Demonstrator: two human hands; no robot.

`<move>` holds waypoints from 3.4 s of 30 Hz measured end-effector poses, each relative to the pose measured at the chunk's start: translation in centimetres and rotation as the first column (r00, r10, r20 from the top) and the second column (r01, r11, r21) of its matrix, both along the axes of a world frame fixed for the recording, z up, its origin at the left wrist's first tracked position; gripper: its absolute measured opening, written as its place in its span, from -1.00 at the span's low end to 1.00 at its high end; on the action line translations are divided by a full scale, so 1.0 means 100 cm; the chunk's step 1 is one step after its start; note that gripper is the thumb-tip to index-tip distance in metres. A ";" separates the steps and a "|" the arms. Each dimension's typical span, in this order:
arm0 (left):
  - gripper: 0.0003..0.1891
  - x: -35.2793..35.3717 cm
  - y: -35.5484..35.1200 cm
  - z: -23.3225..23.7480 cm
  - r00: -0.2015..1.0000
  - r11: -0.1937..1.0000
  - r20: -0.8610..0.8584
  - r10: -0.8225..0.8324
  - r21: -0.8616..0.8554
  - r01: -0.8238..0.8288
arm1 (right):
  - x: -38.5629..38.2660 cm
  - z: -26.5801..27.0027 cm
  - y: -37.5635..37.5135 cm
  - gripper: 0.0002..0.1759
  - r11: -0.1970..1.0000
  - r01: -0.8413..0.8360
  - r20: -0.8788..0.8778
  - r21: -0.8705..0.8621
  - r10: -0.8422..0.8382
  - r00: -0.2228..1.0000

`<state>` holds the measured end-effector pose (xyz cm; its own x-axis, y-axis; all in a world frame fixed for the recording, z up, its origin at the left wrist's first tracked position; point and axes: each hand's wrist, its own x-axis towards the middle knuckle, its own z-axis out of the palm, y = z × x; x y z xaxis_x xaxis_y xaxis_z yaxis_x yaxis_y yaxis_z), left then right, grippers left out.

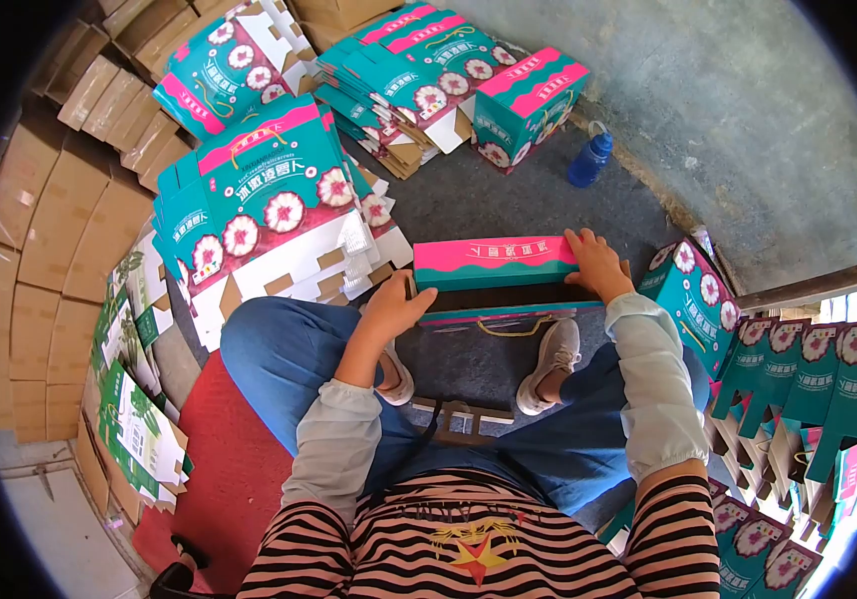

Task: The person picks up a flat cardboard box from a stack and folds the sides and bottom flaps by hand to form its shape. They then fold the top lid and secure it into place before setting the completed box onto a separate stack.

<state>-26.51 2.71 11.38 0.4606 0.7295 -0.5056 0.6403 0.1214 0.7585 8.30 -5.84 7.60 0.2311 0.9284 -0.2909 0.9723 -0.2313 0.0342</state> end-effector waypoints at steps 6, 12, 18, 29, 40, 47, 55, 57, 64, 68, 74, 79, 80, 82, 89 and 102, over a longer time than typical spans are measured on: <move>-0.28 0.000 -0.010 -0.007 0.979 0.894 0.040 -0.198 0.418 0.163 | -0.004 0.000 -0.001 0.03 0.999 0.032 -0.005 0.012 -0.032 0.999; -0.28 0.010 0.002 -0.035 0.954 0.948 -0.007 -0.299 0.111 0.298 | -0.002 -0.004 -0.002 0.06 0.999 0.009 -0.001 0.038 -0.009 1.000; -0.65 0.013 0.022 -0.056 0.964 0.963 0.047 -0.263 0.067 0.260 | -0.004 0.000 -0.002 0.05 0.999 0.019 -0.011 0.027 -0.019 1.000; -0.75 0.022 0.020 -0.076 0.876 0.723 -0.254 -0.411 0.494 0.483 | -0.006 0.019 -0.002 -0.09 0.999 -0.054 0.134 0.005 0.053 0.990; -0.73 0.024 0.021 -0.074 0.867 0.735 -0.280 -0.413 0.460 0.499 | 0.014 0.029 -0.020 -0.26 0.980 0.162 -0.420 -0.112 -0.195 0.886; -0.74 0.020 0.020 -0.070 0.893 0.777 -0.223 -0.391 0.440 0.450 | 0.018 0.048 -0.031 0.00 0.913 -0.136 -0.611 -0.385 -0.141 0.779; -0.49 0.012 0.027 -0.077 0.951 0.971 0.200 0.237 -0.075 -0.226 | 0.035 0.034 -0.026 0.09 0.967 0.098 -0.537 -0.237 -0.214 0.816; -0.39 0.008 0.022 -0.078 0.913 0.924 0.178 0.367 0.047 -0.380 | 0.033 0.013 -0.027 0.06 0.969 0.247 -0.412 -0.014 -0.231 0.882; -0.33 0.011 0.018 -0.100 0.999 0.949 -0.040 -0.020 0.312 0.031 | 0.038 -0.010 -0.013 -0.06 0.894 0.399 -0.567 -0.205 -0.441 0.696; -0.40 0.014 0.023 -0.074 0.994 0.987 -0.080 -0.073 0.135 0.083 | 0.038 0.013 -0.006 -0.06 0.892 0.292 -0.565 -0.344 -0.445 0.695; -0.53 0.040 0.005 -0.057 0.997 0.997 0.082 -0.005 0.083 -0.002 | 0.074 0.020 -0.023 -0.07 0.967 0.254 -0.354 -0.026 -0.246 0.902; -0.50 0.084 -0.020 -0.058 0.911 0.986 0.384 0.153 -0.003 -0.165 | 0.090 0.064 -0.057 -0.10 0.937 0.309 -0.211 0.164 -0.273 0.939; -0.47 0.097 -0.027 -0.063 0.881 0.984 0.442 0.167 -0.024 -0.175 | 0.095 0.075 -0.069 -0.12 0.920 0.341 -0.218 0.193 -0.299 0.929; -0.37 0.125 -0.042 -0.064 0.850 0.987 0.504 0.157 -0.058 -0.148 | 0.106 0.079 -0.098 -0.13 0.875 0.383 -0.212 0.298 -0.330 0.920; -0.33 0.233 -0.092 -0.057 0.771 0.956 0.601 -0.212 0.293 0.034 | 0.143 0.025 -0.265 -0.08 0.491 0.617 -0.392 0.615 -0.489 0.779; -0.13 0.349 -0.171 -0.096 0.789 0.864 0.454 -0.414 -0.077 0.498 | 0.196 -0.156 -0.439 -0.13 0.189 0.768 -0.415 0.612 -0.750 0.515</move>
<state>8.41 -14.38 1.75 0.9088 0.2942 -0.2957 0.2921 0.0574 0.9547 27.87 -49.77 -7.96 0.9428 0.1864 0.2765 0.3102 -0.7942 -0.5225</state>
